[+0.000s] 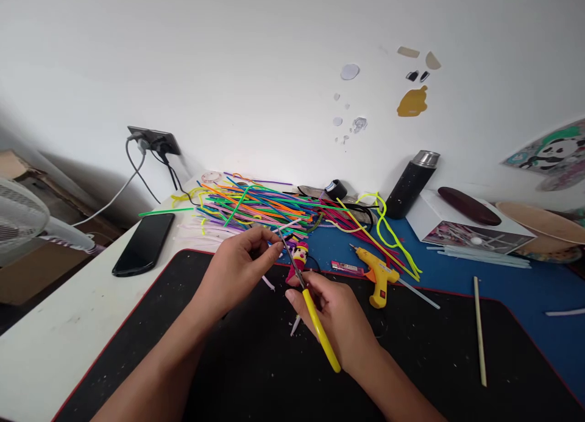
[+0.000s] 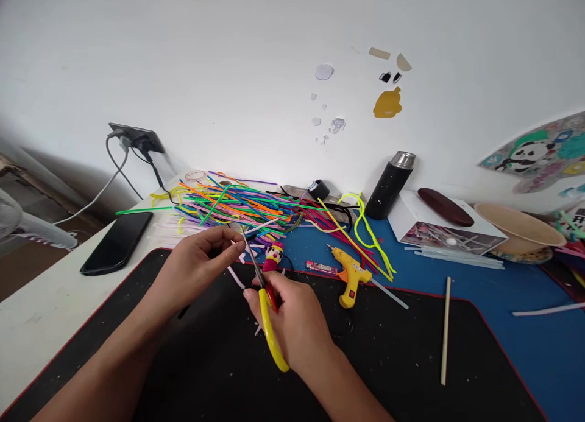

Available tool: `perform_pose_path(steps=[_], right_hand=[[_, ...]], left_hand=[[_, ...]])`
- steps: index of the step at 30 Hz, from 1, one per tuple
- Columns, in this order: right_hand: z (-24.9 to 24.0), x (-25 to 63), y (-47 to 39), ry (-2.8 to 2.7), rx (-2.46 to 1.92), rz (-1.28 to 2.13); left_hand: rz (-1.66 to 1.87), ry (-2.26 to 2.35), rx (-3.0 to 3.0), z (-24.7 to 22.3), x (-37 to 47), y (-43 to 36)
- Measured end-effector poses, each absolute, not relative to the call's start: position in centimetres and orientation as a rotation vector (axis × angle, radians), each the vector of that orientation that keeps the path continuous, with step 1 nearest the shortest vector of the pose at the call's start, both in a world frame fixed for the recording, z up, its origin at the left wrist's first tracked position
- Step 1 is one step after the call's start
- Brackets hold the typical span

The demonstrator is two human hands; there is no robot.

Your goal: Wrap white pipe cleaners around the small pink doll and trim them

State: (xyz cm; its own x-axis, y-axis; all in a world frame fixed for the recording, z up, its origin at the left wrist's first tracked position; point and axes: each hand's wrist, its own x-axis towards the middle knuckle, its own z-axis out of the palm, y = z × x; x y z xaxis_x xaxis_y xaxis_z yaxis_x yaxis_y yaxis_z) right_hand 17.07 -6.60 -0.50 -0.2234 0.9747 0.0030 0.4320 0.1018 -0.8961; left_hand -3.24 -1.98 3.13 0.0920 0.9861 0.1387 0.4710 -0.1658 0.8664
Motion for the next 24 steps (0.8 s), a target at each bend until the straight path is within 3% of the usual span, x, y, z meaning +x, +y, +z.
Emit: perform_pose_path(steps=[24], right_hand=[[0.05,17.45,-6.77,-1.861,-1.322,1.076]], left_hand=[[1.095,1.462,1.668,3.09,-3.30,-2.10]])
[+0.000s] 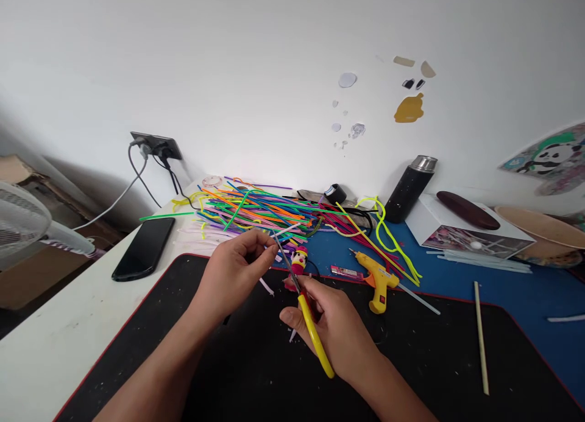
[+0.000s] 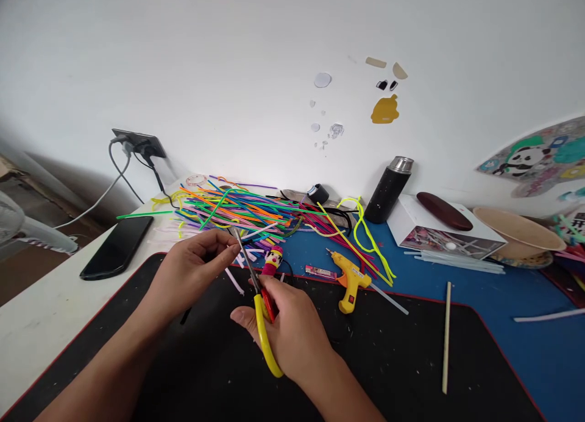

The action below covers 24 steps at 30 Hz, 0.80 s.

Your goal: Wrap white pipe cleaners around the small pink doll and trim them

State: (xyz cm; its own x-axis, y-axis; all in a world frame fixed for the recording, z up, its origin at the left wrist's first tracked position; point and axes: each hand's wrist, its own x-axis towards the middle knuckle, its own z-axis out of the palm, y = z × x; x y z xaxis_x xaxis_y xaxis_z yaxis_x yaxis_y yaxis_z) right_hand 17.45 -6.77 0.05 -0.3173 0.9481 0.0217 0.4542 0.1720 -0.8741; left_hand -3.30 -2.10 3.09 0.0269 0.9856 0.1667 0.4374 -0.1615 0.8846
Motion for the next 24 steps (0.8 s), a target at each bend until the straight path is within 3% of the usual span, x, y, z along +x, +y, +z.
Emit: perform_pose_path(steps=[24], right_hand=[[0.47,17.46,-6.94,-1.875,-1.224,1.149]], left_hand=[[1.143,1.300,1.498,3.37,-3.43,-1.94]])
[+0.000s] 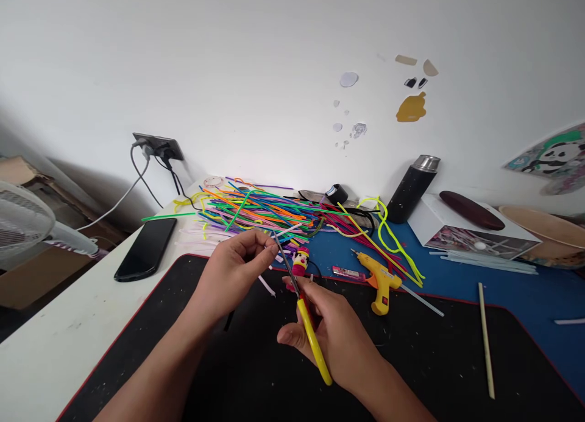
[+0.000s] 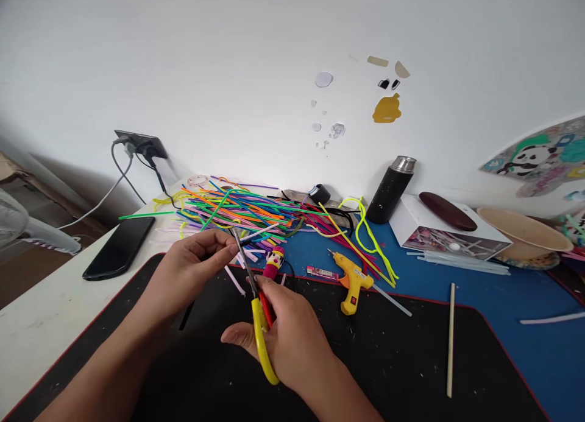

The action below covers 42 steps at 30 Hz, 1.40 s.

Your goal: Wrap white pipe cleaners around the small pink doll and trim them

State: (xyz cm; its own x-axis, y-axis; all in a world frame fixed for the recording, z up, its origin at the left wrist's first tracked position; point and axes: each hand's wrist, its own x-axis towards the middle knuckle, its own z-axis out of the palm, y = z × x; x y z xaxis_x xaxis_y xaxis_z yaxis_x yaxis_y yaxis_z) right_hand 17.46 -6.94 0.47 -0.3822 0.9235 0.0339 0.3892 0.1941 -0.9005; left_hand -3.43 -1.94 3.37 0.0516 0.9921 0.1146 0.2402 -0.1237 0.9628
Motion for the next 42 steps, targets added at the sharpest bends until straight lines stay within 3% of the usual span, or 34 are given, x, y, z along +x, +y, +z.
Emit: perform_pose_path(steps=[42], right_hand=[[0.5,17.5,-7.0,-1.941,-1.263,1.061]], left_hand=[[1.134,1.184,1.291,3.6,-3.3,-1.9]])
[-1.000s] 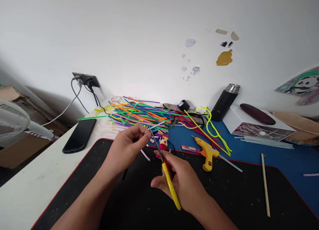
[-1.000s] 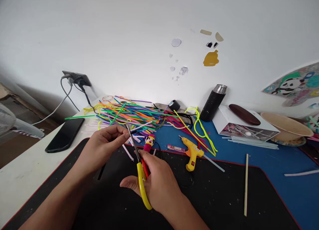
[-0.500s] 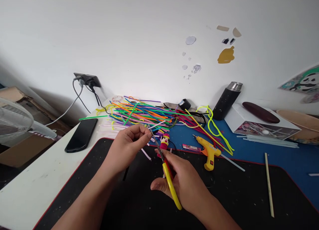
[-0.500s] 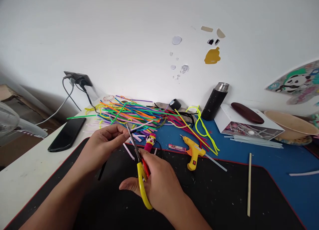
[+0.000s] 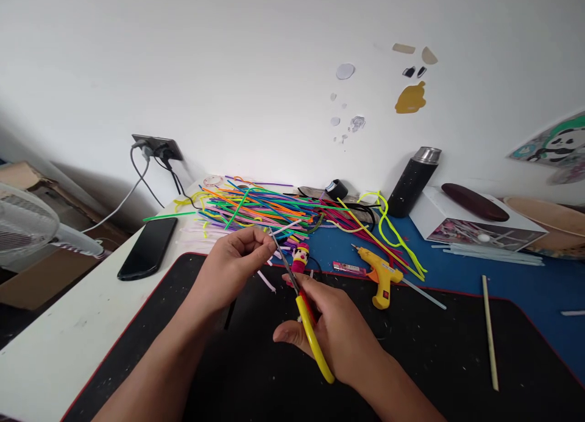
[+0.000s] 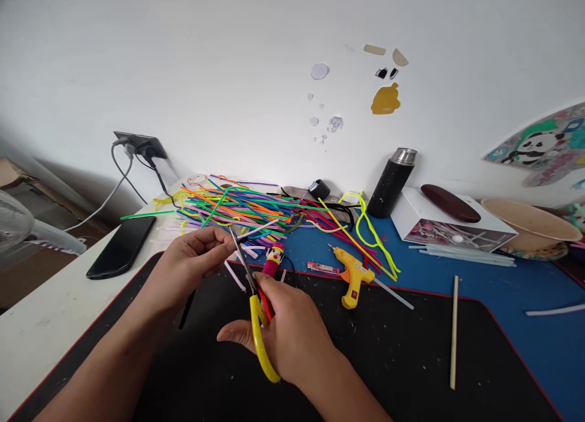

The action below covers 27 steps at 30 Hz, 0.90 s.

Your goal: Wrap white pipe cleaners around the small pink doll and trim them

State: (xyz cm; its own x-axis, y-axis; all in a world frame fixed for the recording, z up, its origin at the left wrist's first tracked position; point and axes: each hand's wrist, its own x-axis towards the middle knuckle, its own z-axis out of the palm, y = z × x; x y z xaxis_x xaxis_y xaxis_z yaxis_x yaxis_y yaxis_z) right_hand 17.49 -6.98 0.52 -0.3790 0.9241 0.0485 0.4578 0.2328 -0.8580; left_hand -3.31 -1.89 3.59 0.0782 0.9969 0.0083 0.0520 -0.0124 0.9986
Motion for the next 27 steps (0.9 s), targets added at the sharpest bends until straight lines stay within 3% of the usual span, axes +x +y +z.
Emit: perform_pose_path(steps=[27], right_hand=[[-0.1,16.9,-6.5,-1.807,-1.449,1.156]], left_hand=[[1.092,1.198,1.336,2.3,-2.8,-0.8]])
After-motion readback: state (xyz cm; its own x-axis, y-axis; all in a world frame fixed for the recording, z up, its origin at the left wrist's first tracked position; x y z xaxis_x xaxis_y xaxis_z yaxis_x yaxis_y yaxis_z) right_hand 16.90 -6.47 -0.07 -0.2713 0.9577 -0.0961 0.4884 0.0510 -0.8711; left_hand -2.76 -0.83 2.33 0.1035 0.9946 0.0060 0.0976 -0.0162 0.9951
